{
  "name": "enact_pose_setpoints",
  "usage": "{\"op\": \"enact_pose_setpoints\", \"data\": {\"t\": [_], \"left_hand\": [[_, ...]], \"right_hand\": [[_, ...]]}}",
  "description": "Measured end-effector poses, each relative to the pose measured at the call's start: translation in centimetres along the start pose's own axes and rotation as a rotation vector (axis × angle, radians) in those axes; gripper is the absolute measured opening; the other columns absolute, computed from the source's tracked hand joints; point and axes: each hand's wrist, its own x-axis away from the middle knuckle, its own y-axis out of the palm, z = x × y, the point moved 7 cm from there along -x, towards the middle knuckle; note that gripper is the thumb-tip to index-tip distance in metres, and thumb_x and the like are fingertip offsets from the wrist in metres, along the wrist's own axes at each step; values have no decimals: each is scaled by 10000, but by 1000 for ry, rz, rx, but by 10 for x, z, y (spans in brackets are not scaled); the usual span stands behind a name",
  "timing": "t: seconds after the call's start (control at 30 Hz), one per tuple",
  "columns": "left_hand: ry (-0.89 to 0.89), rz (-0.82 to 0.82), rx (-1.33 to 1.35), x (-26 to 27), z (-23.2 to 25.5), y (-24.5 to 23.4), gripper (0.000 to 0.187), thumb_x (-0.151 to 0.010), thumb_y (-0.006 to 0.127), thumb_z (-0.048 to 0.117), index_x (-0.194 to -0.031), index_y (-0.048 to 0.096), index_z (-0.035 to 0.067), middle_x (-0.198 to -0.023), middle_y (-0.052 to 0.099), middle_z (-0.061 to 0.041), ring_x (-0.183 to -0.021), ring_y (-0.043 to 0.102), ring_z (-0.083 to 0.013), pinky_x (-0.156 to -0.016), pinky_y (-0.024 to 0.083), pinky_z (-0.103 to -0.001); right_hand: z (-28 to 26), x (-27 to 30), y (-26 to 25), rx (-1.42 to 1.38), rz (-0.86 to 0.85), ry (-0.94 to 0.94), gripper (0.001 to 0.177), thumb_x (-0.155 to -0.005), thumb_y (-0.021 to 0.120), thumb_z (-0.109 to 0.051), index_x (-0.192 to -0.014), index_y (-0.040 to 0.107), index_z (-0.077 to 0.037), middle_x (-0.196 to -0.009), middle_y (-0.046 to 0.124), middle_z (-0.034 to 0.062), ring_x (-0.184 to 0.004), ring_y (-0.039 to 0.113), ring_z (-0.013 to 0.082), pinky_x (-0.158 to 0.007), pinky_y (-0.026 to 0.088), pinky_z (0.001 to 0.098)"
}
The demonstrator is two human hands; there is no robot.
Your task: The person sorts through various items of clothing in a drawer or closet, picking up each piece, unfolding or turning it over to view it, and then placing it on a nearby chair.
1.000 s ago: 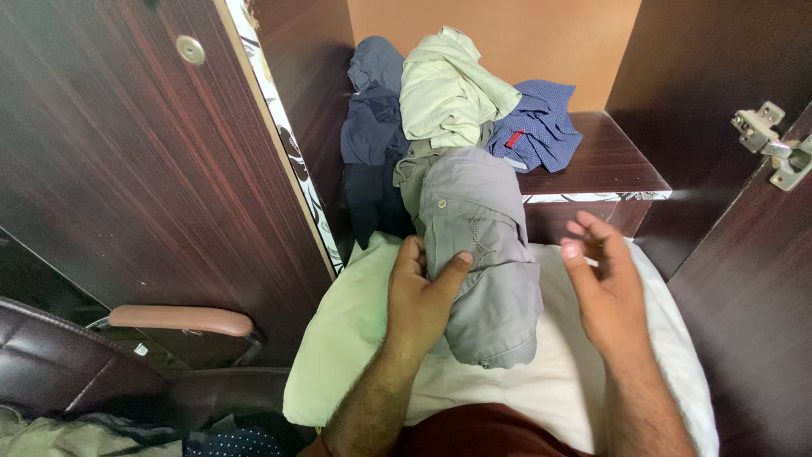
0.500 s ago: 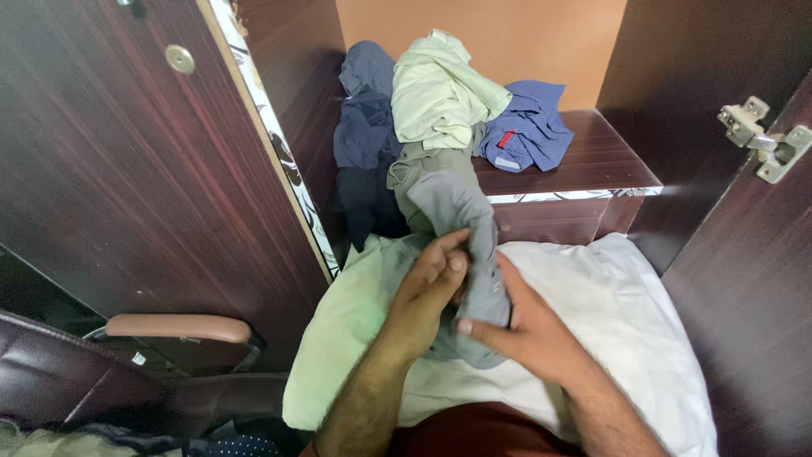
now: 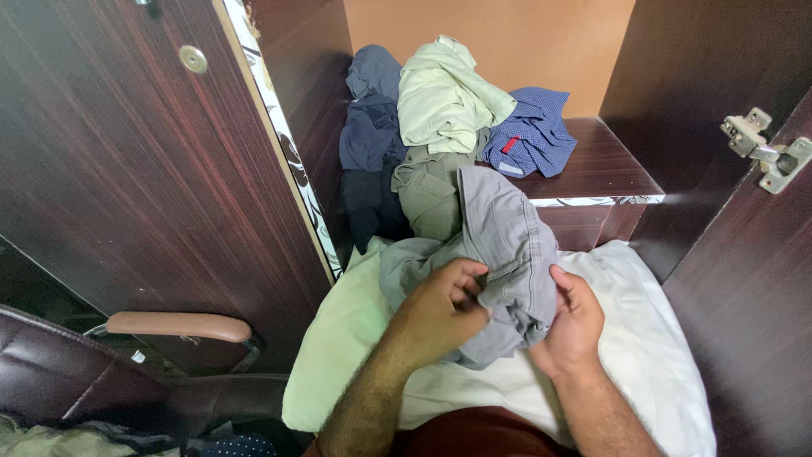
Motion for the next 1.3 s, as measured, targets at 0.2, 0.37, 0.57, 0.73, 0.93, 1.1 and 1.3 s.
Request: {"op": "enact_pose_setpoints", "data": {"t": [0.2, 0.37, 0.57, 0.73, 0.93, 1.1, 1.3], "left_hand": [[-45, 135, -156, 3, 13, -2, 532, -845, 782, 203, -1310, 579, 40, -1033, 685, -92, -825, 684, -153, -736, 553, -295], [-82, 134, 64, -4, -8, -2, 439, -896, 707, 147, -1306, 587, 46, -1063, 710, -104, -827, 693, -150, -751, 550, -286], [-107, 175, 734, -12, -39, -2, 372, -941, 590, 28, -1309, 547, 65, -1083, 645, -95, -872, 634, -161, -772, 497, -283], [393, 278, 648, -6, -10, -22, 306, -936, 562, -121, -1195, 531, 39, -1380, 516, -76, -1235, 545, -134, -1033, 465, -270], [392, 248, 599, -3, 7, -14, 373, -903, 535, -171, -1188, 517, 69, -1457, 449, -76, -1259, 539, -122, -1035, 484, -271], [424, 242, 384, 3, 21, -9, 430, -882, 530, -183, -1248, 530, 42, -1466, 432, -86, -1248, 552, -145, -972, 508, -282], [124, 373, 668, -7, -15, -11, 463, -867, 650, 53, -1282, 458, 130, -1310, 505, -57, -969, 665, -142, -750, 576, -270]], "right_hand": [[-5, 4, 17, 2, -9, -6, 469, -1019, 433, -307, -1279, 602, 46, -1235, 687, 175, -1130, 641, 325, -1053, 456, 468], [-2, 1, 12, 136, -70, 89, 506, -1007, 415, -309, -1297, 587, 68, -1259, 676, 192, -1154, 635, 324, -1057, 445, 468], [1, 4, 26, 366, -195, 71, 616, -929, 439, -221, -1527, 418, -77, -1435, 574, 130, -1282, 562, 244, -1073, 422, 385], [-23, 21, 64, 938, -149, -388, 822, -873, 608, -113, -1609, 241, -99, -1524, 440, 138, -1343, 459, 223, -1104, 389, 341], [-52, 49, 105, 1251, -367, -532, 715, -882, 648, -149, -1560, 427, -85, -1519, 482, 138, -1426, 461, 235, -1179, 369, 358], [-42, 48, 109, 1371, -360, -497, 793, -761, 805, -185, -1467, 475, -38, -1447, 511, 164, -1346, 485, 242, -1101, 363, 360], [-42, 23, 56, 813, -83, -358, 436, -974, 652, -152, -1382, 617, -3, -1219, 698, 78, -1107, 624, 142, -976, 495, 289]]}}
